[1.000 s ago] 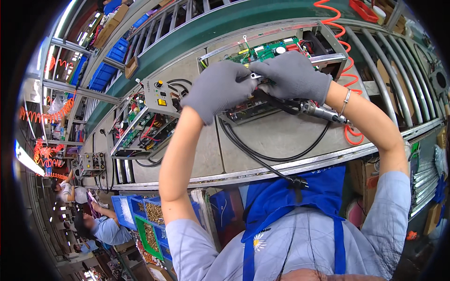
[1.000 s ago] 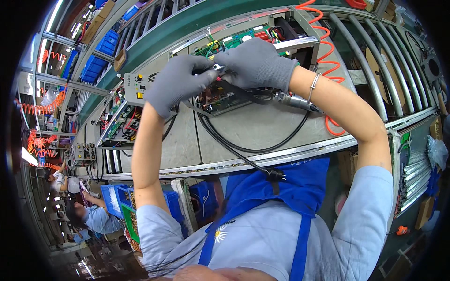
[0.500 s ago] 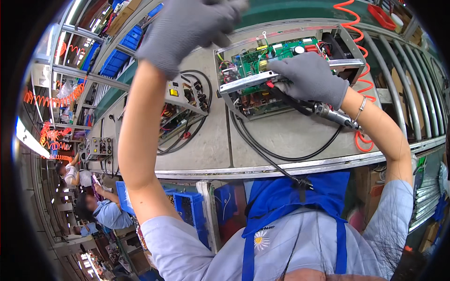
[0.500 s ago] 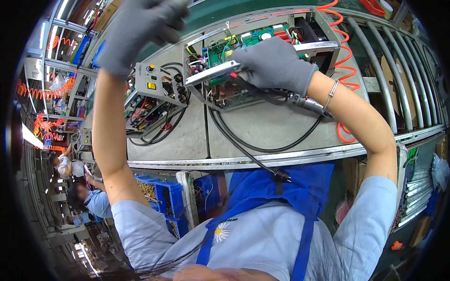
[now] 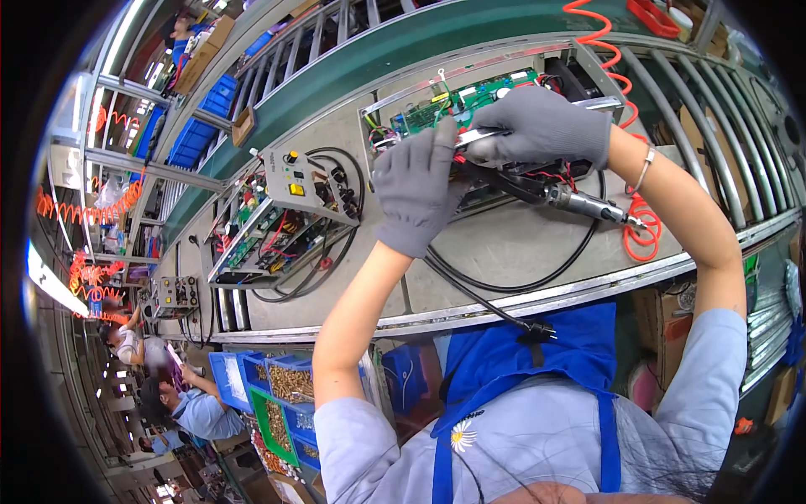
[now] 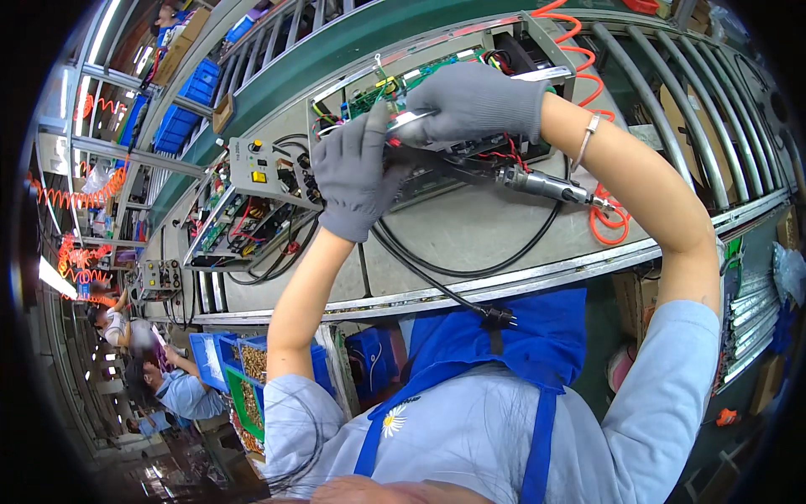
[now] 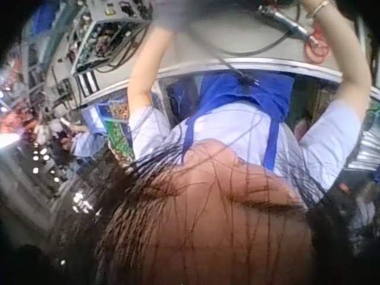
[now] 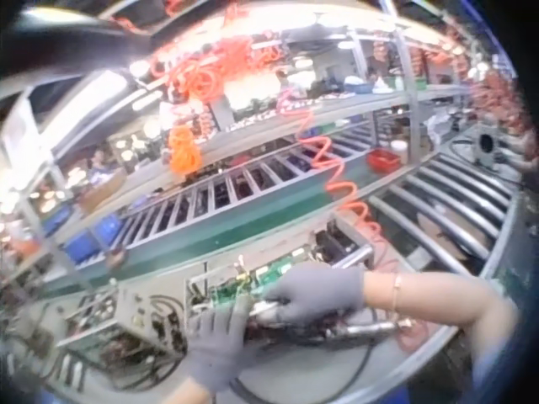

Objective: The person assembles an electronic device on a factory workbench, connecting wires to a circuit board and securing components. They use a pneumatic screwdriver to fasten a metal bracket and organize cables within the device's housing.

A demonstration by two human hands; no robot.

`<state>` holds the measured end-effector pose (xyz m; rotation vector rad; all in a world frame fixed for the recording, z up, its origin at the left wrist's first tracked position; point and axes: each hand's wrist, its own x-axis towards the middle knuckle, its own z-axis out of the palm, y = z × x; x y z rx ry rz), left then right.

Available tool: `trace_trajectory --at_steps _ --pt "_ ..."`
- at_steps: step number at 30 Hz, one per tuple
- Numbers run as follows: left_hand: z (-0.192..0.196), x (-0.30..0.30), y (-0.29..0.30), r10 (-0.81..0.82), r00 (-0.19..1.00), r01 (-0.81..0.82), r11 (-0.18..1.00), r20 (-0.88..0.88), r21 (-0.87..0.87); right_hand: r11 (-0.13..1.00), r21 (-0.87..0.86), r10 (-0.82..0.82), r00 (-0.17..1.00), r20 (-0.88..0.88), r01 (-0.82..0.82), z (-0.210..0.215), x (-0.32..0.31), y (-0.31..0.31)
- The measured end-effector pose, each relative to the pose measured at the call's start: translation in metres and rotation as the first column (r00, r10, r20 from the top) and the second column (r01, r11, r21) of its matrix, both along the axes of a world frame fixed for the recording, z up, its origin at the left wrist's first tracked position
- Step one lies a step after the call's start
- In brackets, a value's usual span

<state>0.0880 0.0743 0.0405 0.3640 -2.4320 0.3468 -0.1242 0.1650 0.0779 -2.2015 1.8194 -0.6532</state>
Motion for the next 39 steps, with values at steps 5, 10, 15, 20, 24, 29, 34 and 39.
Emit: trace_trajectory --at_steps 5,10,15,20,24,29,34,39 --pt "-0.02 0.002 -0.022 0.001 0.99 -0.041 0.958 -0.14 -0.285 0.957 -0.289 -0.029 0.981 -0.193 -0.029 -0.023 -0.002 -0.001" --pt "-0.026 0.016 -0.039 -0.054 0.994 0.021 0.947 -0.092 -0.321 0.908 -0.417 -0.099 0.945 -0.311 -0.043 -0.034 -0.002 0.002" --pt "-0.018 0.013 -0.032 -0.088 0.994 0.069 0.962 -0.06 -0.264 0.909 -0.417 -0.106 0.956 -0.273 -0.018 -0.038 -0.004 0.005" --pt "-0.009 0.008 -0.019 -0.094 0.995 0.09 0.989 -0.036 -0.114 0.969 -0.246 -0.083 0.951 -0.299 0.008 -0.022 -0.008 0.013" --pt "0.023 0.013 -0.005 -0.098 0.994 0.1 0.995 0.047 -0.03 0.691 -0.71 -0.222 0.975 -0.029 0.136 -0.009 -0.018 0.039" --pt "0.059 -0.055 0.022 -0.251 0.96 0.211 0.942 0.127 0.26 0.631 -0.35 -0.537 0.715 0.447 0.693 -0.01 -0.1 0.064" --pt "0.037 -0.097 0.015 -0.282 0.898 0.037 0.814 0.339 0.58 0.844 -0.045 -0.347 0.608 0.714 0.535 -0.054 -0.134 0.031" --pt "0.046 -0.101 0.012 -0.326 0.867 -0.089 0.643 0.377 0.761 0.964 0.061 -0.071 0.027 0.997 0.259 -0.073 -0.129 0.025"
